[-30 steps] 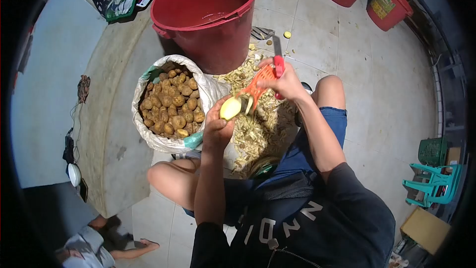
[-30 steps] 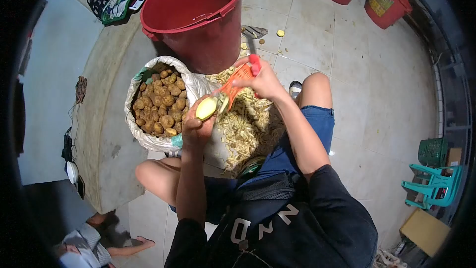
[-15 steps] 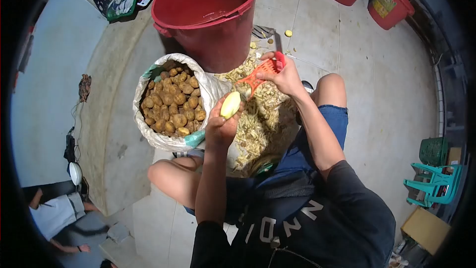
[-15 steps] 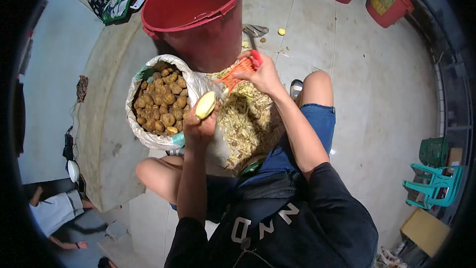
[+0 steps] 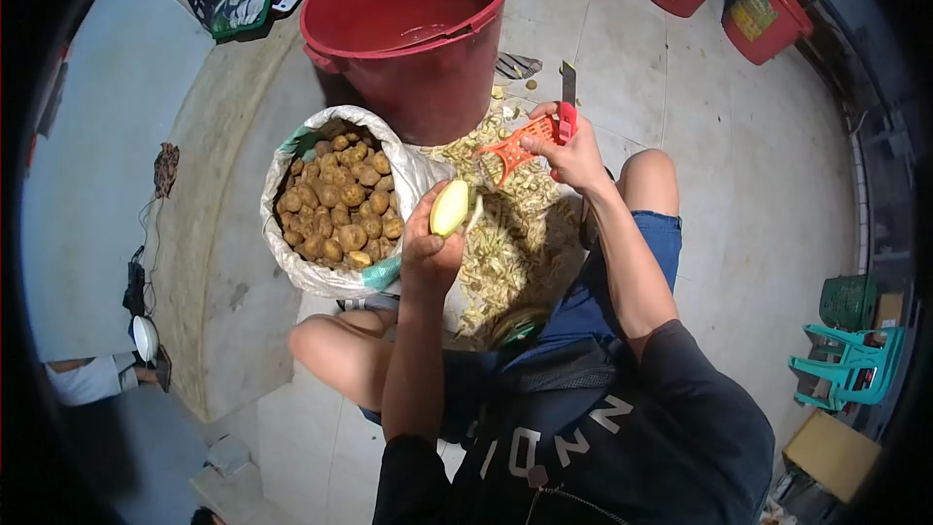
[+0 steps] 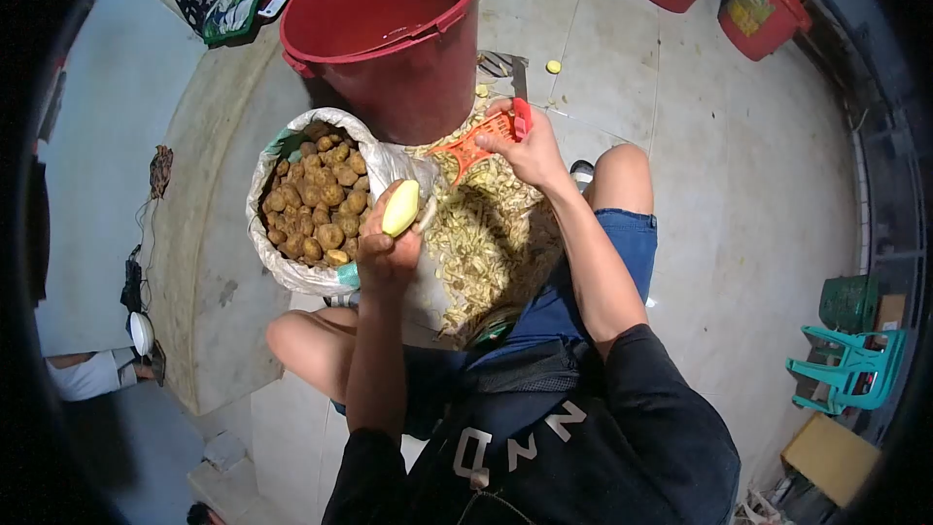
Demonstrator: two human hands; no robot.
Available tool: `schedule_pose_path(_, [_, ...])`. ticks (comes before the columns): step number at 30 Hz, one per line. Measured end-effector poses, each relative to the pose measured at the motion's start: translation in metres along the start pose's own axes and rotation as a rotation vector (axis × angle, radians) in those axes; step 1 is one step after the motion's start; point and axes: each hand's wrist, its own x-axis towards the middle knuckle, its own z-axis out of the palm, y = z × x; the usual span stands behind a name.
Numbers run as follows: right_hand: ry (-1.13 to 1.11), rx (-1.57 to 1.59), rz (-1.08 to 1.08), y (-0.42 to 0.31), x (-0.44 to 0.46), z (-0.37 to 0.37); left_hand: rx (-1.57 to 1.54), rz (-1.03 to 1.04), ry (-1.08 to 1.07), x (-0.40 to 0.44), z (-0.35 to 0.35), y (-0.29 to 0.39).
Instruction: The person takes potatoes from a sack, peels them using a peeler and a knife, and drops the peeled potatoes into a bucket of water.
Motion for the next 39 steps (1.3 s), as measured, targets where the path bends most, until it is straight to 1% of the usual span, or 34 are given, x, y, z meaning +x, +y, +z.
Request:
schedule_pose_path(1, [-0.003, -0.001, 0.002, -0.005, -0.004, 0.004, 0.020, 0.005, 0.010, 0.002, -0.002, 0.000])
schedule_pose_path(3, [-0.170, 0.063, -0.073, -0.025, -0.022, 0.018, 0.042, 0.009, 0.021, 0.003, -0.002, 0.001])
schedule_pose_path(4, [-0.173, -0.130, -0.166, -0.041, -0.032, 0.027, 0.133, -0.014, 0.026, 0.002, 0.002, 0.002])
schedule_pose_path(5, [-0.162, -0.245, -0.181, -0.051, -0.034, 0.028, 0.225, -0.041, 0.032, 0.000, 0.004, 0.003])
schedule_pose_path(6, [-0.149, -0.362, -0.197, -0.056, -0.036, 0.028, 0.229, -0.046, 0.034, -0.001, 0.000, 0.003])
schedule_pose_path(8, [-0.085, -0.060, -0.036, -0.020, -0.010, 0.010, 0.130, -0.047, -0.014, -0.003, -0.008, 0.001])
schedule_pose_path(9, [-0.041, -0.121, -0.029, 0.000, -0.001, -0.003, 0.060, -0.056, -0.074, -0.003, -0.006, 0.001])
schedule_pose_path(10, [-0.043, -0.125, -0.036, 0.000, 0.000, -0.008, 0.058, -0.050, -0.080, -0.002, 0.003, 0.006])
schedule_pose_path(11, [-0.034, -0.092, 0.006, 0.003, 0.001, -0.011, 0.041, -0.096, 0.083, -0.003, 0.012, 0.011])
schedule_pose_path(12, [-0.025, -0.057, 0.055, 0.007, 0.000, -0.011, 0.009, -0.071, 0.033, -0.002, 0.007, 0.010])
schedule_pose_path(13, [-0.017, -0.085, 0.005, 0.012, 0.000, -0.009, -0.024, -0.049, -0.018, -0.001, 0.002, 0.009])
schedule_pose_path(14, [-0.025, -0.082, 0.006, 0.018, -0.001, -0.007, -0.058, -0.028, -0.069, 0.000, -0.003, 0.009])
schedule_pose_path(16, [-0.018, -0.131, -0.011, 0.025, 0.003, -0.001, -0.195, -0.161, 0.014, 0.009, -0.014, 0.011])
schedule_pose_path(17, [-0.045, -0.022, 0.012, 0.030, 0.001, 0.002, -0.190, -0.103, 0.393, 0.009, -0.015, -0.001])
schedule_pose_path(18, [-0.047, -0.021, 0.012, 0.027, -0.002, 0.008, -0.189, -0.101, 0.393, 0.009, -0.022, -0.003])
schedule_pose_path(20, [-0.121, 0.084, 0.036, 0.019, -0.009, 0.021, 0.095, -0.020, 0.451, 0.006, -0.044, -0.012])
schedule_pose_path(21, [-0.162, 0.104, 0.024, 0.022, -0.012, 0.027, 0.175, 0.050, 0.497, 0.009, -0.032, -0.012])
schedule_pose_path(22, [-0.207, 0.176, 0.001, 0.010, -0.020, 0.039, 0.174, 0.049, 0.498, 0.007, -0.030, -0.015])
schedule_pose_path(24, [-0.168, -0.412, -0.123, -0.002, -0.024, 0.043, 0.353, 0.157, 0.504, 0.007, -0.027, -0.017])
schedule_pose_path(25, [-0.167, -0.411, -0.123, 0.007, -0.018, 0.040, 0.355, 0.157, 0.504, 0.006, -0.026, -0.017])
schedule_pose_path(26, [-0.075, -0.266, -0.037, 0.023, -0.005, 0.033, 0.351, 0.192, 0.495, 0.005, -0.025, -0.018])
schedule_pose_path(27, [0.018, -0.121, 0.045, 0.019, 0.002, 0.033, 0.347, 0.229, 0.482, 0.006, -0.023, -0.018])
schedule_pose_path(28, [0.022, -0.122, 0.040, 0.017, 0.002, 0.032, 0.347, 0.231, 0.477, 0.009, -0.021, -0.018])
schedule_pose_path(30, [-0.210, 0.024, -0.037, 0.007, -0.012, 0.034, 0.545, 0.358, 0.426, 0.007, -0.017, -0.020])
schedule_pose_path(31, [-0.309, 0.002, 0.000, -0.004, -0.019, 0.039, 0.710, 0.359, 0.431, 0.005, -0.015, -0.020])
schedule_pose_path(32, [-0.304, 0.000, 0.003, 0.005, -0.014, 0.035, 0.708, 0.354, 0.429, 0.007, -0.013, -0.020])
schedule_pose_path(34, [-0.088, 0.010, 0.085, 0.018, -0.001, 0.031, 0.722, 0.341, 0.410, 0.007, -0.012, -0.019])
schedule_pose_path(35, [-0.089, 0.011, 0.081, 0.023, -0.001, 0.029, 0.626, 0.358, 0.375, 0.008, -0.017, -0.020])
schedule_pose_path(36, [-0.139, 0.019, 0.047, 0.016, -0.005, 0.033, 0.628, 0.361, 0.374, 0.009, -0.015, -0.018])
schedule_pose_path(38, [-0.238, 0.033, -0.015, 0.006, -0.016, 0.040, 0.210, 0.135, 0.567, 0.009, -0.009, -0.016])
schedule_pose_path(39, [-0.253, -0.124, -0.131, 0.008, -0.019, 0.044, 0.170, 0.106, 0.609, 0.012, -0.009, -0.021])
